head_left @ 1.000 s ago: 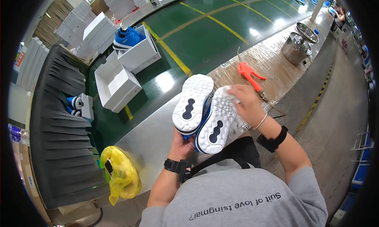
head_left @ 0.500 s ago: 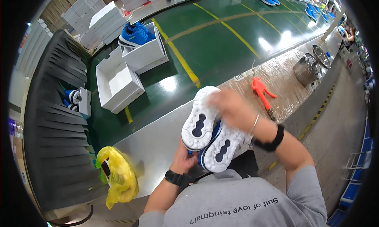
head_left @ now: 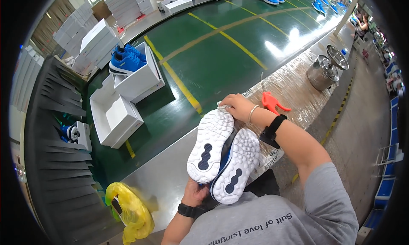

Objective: Cleaning the soles of shoes and placing them into boxes on an assembly line.

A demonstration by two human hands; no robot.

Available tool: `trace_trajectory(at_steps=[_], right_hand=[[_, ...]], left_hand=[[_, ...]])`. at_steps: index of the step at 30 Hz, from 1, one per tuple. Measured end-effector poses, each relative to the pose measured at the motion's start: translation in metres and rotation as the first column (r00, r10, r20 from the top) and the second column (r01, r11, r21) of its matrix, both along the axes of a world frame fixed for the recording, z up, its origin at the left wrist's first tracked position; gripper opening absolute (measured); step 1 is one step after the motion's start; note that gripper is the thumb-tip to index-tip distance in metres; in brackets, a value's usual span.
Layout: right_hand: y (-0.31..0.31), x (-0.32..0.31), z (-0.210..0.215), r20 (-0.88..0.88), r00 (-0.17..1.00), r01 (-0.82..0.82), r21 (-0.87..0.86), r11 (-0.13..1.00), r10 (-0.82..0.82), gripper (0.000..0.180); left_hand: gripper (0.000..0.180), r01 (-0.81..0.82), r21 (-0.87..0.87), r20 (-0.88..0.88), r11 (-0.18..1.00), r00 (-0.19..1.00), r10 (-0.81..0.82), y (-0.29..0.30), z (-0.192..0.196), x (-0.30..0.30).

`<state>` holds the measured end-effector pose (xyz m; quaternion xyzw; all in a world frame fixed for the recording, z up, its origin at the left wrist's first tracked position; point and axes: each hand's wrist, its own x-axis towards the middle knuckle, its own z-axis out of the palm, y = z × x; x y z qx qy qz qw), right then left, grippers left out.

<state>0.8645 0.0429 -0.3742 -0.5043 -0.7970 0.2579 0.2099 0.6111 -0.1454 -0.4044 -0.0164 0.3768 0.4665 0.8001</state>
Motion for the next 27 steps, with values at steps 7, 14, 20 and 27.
trace_trajectory(at_steps=[7, 14, 20, 27], right_hand=[[-0.079, -0.012, 0.04, -0.217, 0.972, -0.047, 0.205, 0.978, 0.092, 0.035], [-0.129, -0.036, 0.098, -0.477, 0.809, -0.272, 0.216, 0.938, 0.345, 0.038], [-0.143, 0.016, 0.09, -0.642, 0.758, 0.161, 0.017, 0.987, -0.113, 0.029], [-0.164, 0.025, 0.042, -0.633, 0.695, 0.246, -0.234, 0.941, -0.339, 0.027]], left_hand=[[0.038, -0.01, 0.009, 0.073, 1.0, 0.997, 0.009, 0.007, 0.004, 0.002], [0.048, 0.115, 0.172, -0.187, 0.978, 0.979, -0.082, 0.019, 0.079, 0.015], [0.056, 0.285, 0.404, -0.596, 0.869, 0.803, 0.014, 0.051, 0.173, -0.077], [0.033, 0.081, 0.478, -0.788, 0.874, 0.48, 0.386, 0.102, 0.28, -0.196]])
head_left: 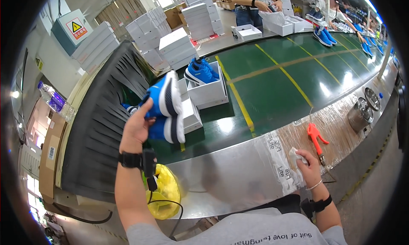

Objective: Cleaning the soles of shoes and placing them into boxes on an assembly line.

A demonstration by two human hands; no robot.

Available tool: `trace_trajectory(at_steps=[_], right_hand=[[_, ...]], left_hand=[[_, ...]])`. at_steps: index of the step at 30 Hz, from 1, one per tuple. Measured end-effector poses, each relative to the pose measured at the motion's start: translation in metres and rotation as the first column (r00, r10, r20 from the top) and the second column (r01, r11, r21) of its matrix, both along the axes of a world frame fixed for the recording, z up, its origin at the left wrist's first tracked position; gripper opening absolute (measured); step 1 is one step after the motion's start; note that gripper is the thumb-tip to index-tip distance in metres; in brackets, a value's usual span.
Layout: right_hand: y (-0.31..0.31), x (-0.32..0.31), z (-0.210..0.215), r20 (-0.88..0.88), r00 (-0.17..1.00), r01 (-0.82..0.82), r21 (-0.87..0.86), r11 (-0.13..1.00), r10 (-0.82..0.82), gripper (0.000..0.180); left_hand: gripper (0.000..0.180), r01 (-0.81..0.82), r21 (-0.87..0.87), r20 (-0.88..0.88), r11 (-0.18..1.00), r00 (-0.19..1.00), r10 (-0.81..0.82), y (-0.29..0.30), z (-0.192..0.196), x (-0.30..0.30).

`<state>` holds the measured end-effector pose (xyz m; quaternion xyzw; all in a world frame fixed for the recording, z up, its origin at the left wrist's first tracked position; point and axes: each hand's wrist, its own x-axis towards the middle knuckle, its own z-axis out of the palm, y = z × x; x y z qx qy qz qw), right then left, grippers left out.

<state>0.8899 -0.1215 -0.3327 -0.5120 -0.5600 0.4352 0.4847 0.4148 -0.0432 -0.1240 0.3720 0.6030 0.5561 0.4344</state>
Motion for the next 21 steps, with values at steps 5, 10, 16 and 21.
trace_trajectory(at_steps=[5, 10, 16, 21], right_hand=[[-0.003, 0.002, -0.017, -0.002, 0.998, 0.063, -0.066, 0.996, -0.064, 0.027], [-0.002, 0.005, -0.035, -0.027, 0.992, 0.114, -0.174, 0.978, -0.12, 0.028], [0.006, 0.003, -0.048, 0.013, 0.994, 0.11, -0.2, 0.974, -0.109, 0.027], [0.021, -0.016, -0.029, 0.094, 0.994, 0.074, -0.12, 0.99, -0.063, 0.027]], left_hand=[[0.034, -0.084, 0.005, -0.077, 0.996, 0.993, 0.084, 0.063, 0.011, -0.051], [0.039, -0.042, -0.06, 0.17, 0.997, 0.984, 0.052, 0.106, 0.006, -0.053], [0.059, -0.16, -0.288, 0.028, 0.944, 0.984, 0.175, 0.168, -0.047, -0.083], [0.042, -0.155, 0.152, -0.837, 0.976, 0.505, 0.211, 0.193, -0.073, -0.078]])
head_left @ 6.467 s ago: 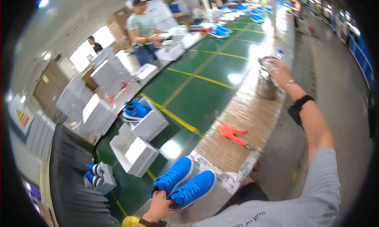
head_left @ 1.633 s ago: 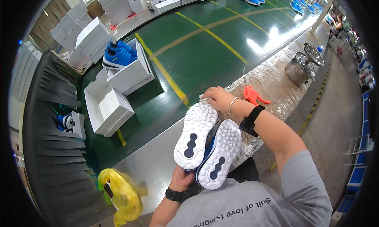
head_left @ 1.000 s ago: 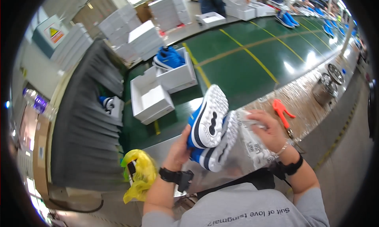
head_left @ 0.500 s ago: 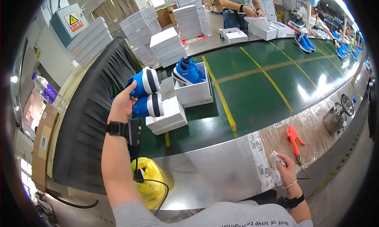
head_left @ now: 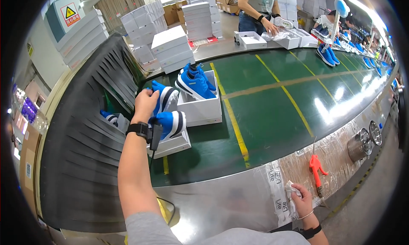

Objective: Cleaning the soles of shoes and placing them into boxes on an assembly line.

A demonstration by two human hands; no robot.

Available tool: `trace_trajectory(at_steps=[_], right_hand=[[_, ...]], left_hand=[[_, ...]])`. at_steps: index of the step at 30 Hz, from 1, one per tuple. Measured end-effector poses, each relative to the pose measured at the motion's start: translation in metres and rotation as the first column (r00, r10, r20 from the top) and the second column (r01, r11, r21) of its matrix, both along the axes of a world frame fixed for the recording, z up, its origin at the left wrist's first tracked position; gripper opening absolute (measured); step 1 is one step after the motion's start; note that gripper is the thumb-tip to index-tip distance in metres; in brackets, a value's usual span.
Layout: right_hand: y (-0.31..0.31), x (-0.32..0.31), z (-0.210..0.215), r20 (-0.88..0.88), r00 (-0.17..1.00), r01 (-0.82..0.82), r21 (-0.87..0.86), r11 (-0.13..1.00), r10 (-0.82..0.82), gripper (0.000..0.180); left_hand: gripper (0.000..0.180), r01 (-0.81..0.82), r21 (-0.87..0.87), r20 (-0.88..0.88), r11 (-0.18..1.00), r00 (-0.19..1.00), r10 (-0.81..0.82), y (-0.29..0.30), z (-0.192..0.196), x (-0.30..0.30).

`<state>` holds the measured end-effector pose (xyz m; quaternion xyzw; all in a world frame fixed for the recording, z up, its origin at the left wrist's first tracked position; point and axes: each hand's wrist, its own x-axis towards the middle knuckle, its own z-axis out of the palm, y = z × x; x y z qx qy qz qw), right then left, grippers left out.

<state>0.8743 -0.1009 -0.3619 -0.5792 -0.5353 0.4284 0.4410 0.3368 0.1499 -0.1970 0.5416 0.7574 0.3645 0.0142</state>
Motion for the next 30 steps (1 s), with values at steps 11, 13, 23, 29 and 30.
trace_trajectory(at_steps=[11, 13, 23, 29, 30], right_hand=[[0.008, -0.014, 0.002, 0.038, 0.997, -0.067, -0.006, 0.998, 0.067, 0.027], [0.003, -0.011, 0.0, 0.045, 0.998, -0.047, -0.001, 0.999, 0.047, 0.027], [0.01, -0.013, 0.011, 0.048, 0.996, -0.08, 0.017, 0.997, 0.079, 0.027], [0.006, -0.012, 0.013, -0.005, 0.999, -0.044, 0.014, 0.999, 0.044, 0.028], [0.005, -0.013, 0.014, -0.007, 0.999, -0.053, 0.01, 0.999, 0.053, 0.028]], left_hand=[[0.04, 0.201, -0.243, -0.507, 0.949, 0.808, -0.301, 0.049, -0.104, 0.134], [0.039, 0.184, -0.161, -0.502, 0.97, 0.83, -0.241, 0.05, -0.112, 0.152], [0.033, 0.406, 0.179, -0.422, 0.896, 0.855, -0.302, -0.037, -0.101, 0.175], [0.054, -0.056, 0.074, 0.87, 0.996, 0.492, -0.037, -0.121, -0.133, 0.095], [0.067, -0.152, -0.051, 0.988, 0.987, 0.138, 0.072, -0.131, -0.136, 0.074]])
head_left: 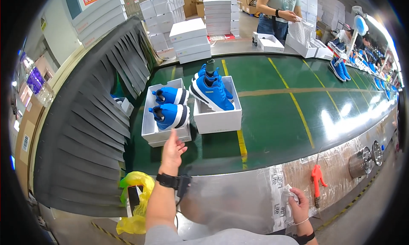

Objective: Cleaning the soles of shoes and placing them into boxes on an assembly line.

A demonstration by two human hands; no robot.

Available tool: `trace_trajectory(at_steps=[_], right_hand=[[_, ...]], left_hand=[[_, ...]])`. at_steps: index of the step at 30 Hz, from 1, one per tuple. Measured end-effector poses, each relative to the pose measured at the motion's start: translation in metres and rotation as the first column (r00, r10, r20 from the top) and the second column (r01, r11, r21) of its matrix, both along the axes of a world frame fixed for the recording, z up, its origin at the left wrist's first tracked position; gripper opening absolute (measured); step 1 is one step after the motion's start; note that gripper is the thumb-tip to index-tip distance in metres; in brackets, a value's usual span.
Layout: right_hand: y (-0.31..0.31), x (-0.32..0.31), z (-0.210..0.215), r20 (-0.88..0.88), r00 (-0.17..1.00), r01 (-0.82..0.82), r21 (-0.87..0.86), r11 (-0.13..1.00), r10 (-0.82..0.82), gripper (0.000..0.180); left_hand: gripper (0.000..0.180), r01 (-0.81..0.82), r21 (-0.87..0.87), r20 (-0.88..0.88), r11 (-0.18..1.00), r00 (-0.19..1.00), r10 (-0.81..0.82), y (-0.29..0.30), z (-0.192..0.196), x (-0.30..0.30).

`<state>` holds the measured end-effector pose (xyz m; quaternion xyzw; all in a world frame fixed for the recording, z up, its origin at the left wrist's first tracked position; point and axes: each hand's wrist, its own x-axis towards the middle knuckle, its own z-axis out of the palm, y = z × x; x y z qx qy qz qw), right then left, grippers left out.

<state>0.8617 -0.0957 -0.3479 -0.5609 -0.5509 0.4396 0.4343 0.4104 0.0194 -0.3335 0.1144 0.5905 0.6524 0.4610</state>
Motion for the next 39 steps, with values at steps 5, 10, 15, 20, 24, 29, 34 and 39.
trace_trajectory(at_steps=[5, 10, 15, 20, 24, 29, 34, 39], right_hand=[[0.004, -0.008, 0.002, 0.102, 0.994, -0.052, 0.072, 0.996, 0.045, 0.028], [-0.002, -0.003, 0.0, 0.04, 0.999, -0.029, 0.059, 0.998, 0.026, 0.028], [-0.004, 0.007, -0.007, 0.085, 0.994, 0.063, -0.003, 0.998, -0.062, 0.027], [0.011, 0.001, -0.018, 0.166, 0.985, 0.028, 0.066, 0.997, -0.039, 0.028], [0.009, -0.005, -0.023, 0.429, 0.901, -0.015, 0.16, 0.987, -0.056, 0.03], [0.015, -0.01, -0.025, 0.452, 0.891, -0.156, 0.227, 0.961, 0.038, 0.03], [0.01, -0.008, -0.033, 0.447, 0.894, -0.119, 0.283, 0.952, -0.021, 0.031], [0.005, -0.006, -0.038, 0.424, 0.906, -0.133, 0.307, 0.942, -0.01, 0.027]], left_hand=[[0.088, 0.035, 0.112, 0.105, 0.993, 0.993, -0.047, 0.02, -0.01, -0.057], [0.067, -0.055, -0.03, -0.286, 0.998, 0.957, 0.044, 0.036, 0.004, -0.061], [0.029, 0.331, 0.309, -0.94, 0.891, -0.033, 0.338, 0.052, 0.091, -0.016], [0.042, 0.484, -0.22, -0.847, 0.847, -0.526, 0.081, 0.157, 0.127, 0.013], [0.041, 0.176, -0.587, -0.574, 0.79, -0.779, -0.253, 0.238, 0.12, 0.017], [0.022, -0.122, -0.751, -0.387, 0.648, -0.714, -0.583, 0.274, 0.091, -0.001], [0.018, -0.164, -0.603, -0.29, 0.781, -0.867, -0.406, 0.257, 0.085, 0.001], [0.019, -0.121, -0.437, -0.43, 0.892, -0.842, -0.325, 0.191, 0.15, 0.017]])
